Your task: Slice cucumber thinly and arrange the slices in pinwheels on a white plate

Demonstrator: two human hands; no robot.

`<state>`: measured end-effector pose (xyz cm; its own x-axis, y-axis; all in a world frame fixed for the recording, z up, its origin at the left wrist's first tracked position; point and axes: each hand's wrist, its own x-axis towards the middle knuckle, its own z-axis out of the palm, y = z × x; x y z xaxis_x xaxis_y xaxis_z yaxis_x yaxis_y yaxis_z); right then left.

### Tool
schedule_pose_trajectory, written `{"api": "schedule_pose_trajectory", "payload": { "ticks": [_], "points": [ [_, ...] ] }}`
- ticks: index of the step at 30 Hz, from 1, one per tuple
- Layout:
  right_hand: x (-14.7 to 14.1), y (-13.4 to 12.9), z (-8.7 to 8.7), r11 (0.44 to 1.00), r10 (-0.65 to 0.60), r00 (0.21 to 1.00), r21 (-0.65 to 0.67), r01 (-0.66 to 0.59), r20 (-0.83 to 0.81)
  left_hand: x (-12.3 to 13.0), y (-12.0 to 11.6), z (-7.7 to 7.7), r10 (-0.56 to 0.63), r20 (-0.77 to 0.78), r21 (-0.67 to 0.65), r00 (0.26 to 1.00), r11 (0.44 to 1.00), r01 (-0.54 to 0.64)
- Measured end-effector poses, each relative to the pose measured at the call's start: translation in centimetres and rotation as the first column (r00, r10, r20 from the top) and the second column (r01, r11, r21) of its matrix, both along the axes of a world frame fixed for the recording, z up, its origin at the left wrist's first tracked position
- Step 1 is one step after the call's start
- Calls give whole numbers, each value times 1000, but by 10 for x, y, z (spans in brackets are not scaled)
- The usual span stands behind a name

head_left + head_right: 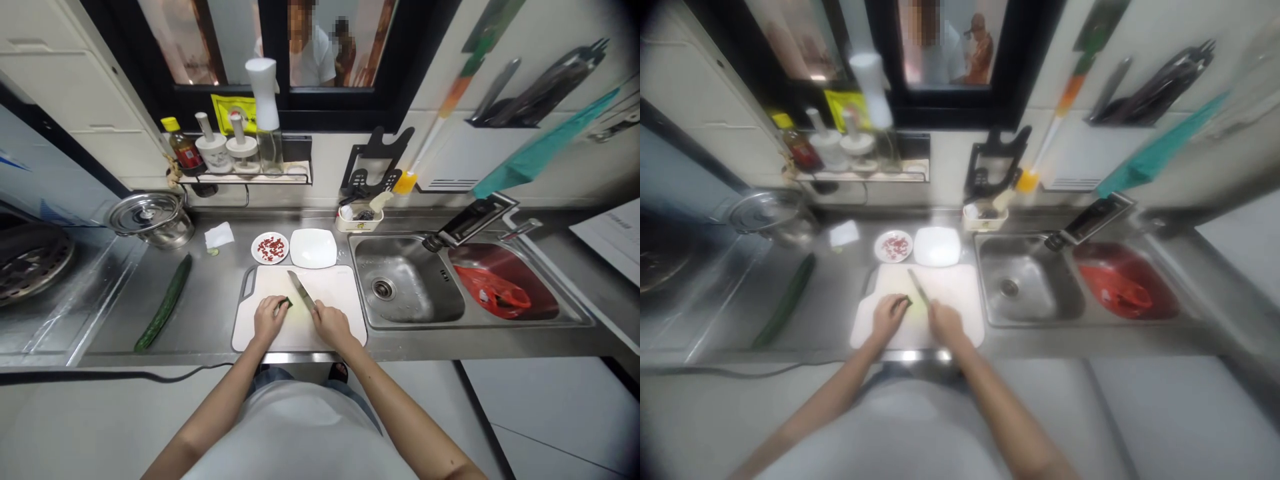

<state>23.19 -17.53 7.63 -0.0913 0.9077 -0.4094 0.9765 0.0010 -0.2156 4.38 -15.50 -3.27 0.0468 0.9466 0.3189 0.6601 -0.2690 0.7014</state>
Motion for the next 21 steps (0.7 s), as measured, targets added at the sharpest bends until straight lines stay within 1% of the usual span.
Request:
{"api": "schedule_pose_trajectory", "payload": {
  "ticks": [3,5,10,14,21],
  "points": [
    [-9,-3,-2,999,43,999,-4,-43,32,2,-2,3,-29,61,32,998,999,27],
    [-12,-5,-3,997,73,996,3,-73,42,2,-3,5,-49,73,27,996,999,47],
    [-15,-9,0,992,124,988,2,-125,89,2,-5,4,-73,59,-4,996,997,73],
    [-14,-11,2,989,146,984,-2,-146,106,1,-5,1,-90,45,10,995,996,90],
    [-14,-14,3,988,153,982,16,-156,111,1,-5,-4,-83,28,38,996,996,81]
  ]
}}
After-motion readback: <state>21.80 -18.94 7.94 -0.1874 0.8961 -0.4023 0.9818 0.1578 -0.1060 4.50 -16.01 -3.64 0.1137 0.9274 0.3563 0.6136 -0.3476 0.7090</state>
